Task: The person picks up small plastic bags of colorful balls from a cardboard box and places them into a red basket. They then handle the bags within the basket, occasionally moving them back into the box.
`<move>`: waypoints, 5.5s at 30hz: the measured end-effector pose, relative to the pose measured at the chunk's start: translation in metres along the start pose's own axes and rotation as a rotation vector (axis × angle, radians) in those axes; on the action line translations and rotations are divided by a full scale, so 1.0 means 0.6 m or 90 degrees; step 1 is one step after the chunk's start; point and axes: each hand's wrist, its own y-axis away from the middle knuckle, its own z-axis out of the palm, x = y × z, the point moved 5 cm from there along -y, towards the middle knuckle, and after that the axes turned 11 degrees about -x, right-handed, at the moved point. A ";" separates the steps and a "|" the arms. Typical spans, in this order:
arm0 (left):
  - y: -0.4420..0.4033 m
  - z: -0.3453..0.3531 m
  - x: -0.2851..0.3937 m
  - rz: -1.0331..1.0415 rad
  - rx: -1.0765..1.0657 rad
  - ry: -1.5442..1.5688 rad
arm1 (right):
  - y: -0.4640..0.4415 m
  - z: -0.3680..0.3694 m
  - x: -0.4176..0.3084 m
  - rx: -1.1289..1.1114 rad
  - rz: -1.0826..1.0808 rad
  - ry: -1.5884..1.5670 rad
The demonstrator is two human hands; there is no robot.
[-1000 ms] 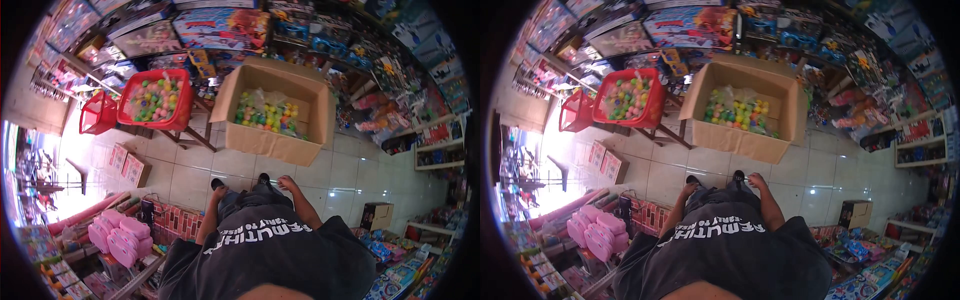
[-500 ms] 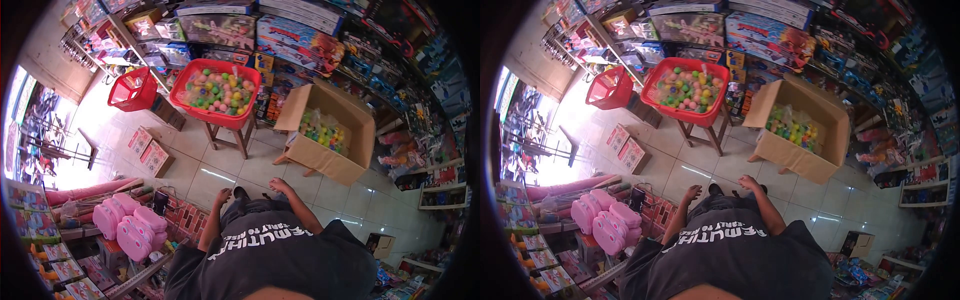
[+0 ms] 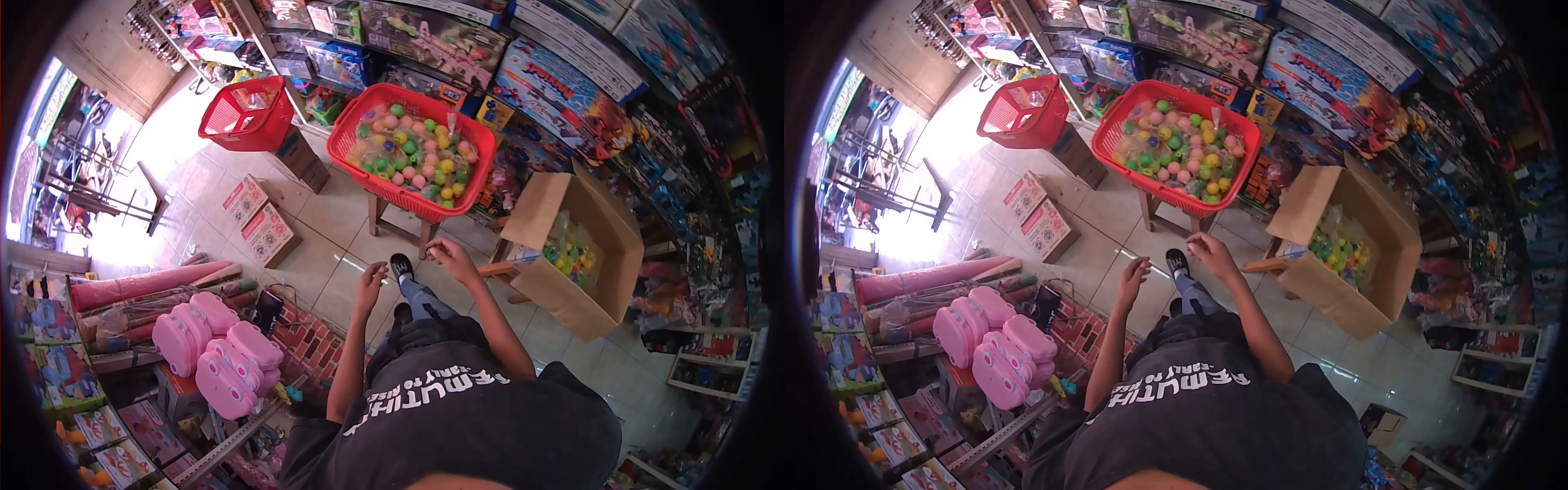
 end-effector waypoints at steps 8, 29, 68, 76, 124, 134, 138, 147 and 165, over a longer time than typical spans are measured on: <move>-0.117 -0.087 0.235 0.228 0.187 -0.118 | -0.195 -0.028 -0.165 -0.082 -0.101 -0.044; -0.284 -0.129 0.367 0.318 0.235 -0.628 | -0.455 -0.035 -0.133 0.029 -0.187 0.505; -0.367 -0.046 0.366 0.272 -0.032 -0.430 | -0.327 -0.231 -0.107 0.255 -0.096 0.108; -0.385 -0.009 0.375 0.265 -0.123 -0.195 | -0.318 -0.210 -0.145 0.045 -0.155 0.178; -0.064 0.373 0.249 -0.110 -0.790 0.024 | 0.297 -0.057 -0.043 0.635 -0.139 -0.154; 0.045 0.578 0.190 -0.118 -0.840 -0.037 | 0.538 -0.104 0.006 0.680 -0.077 -0.026; 0.049 0.632 0.169 -0.107 -0.885 -0.082 | 0.598 -0.122 0.008 0.686 -0.032 -0.092; -0.008 0.748 0.207 -0.125 -0.819 0.024 | 0.695 -0.239 0.017 0.802 -0.084 -0.012; -0.218 0.927 0.208 -0.122 -0.624 0.128 | 0.600 -0.619 0.111 0.645 0.441 0.409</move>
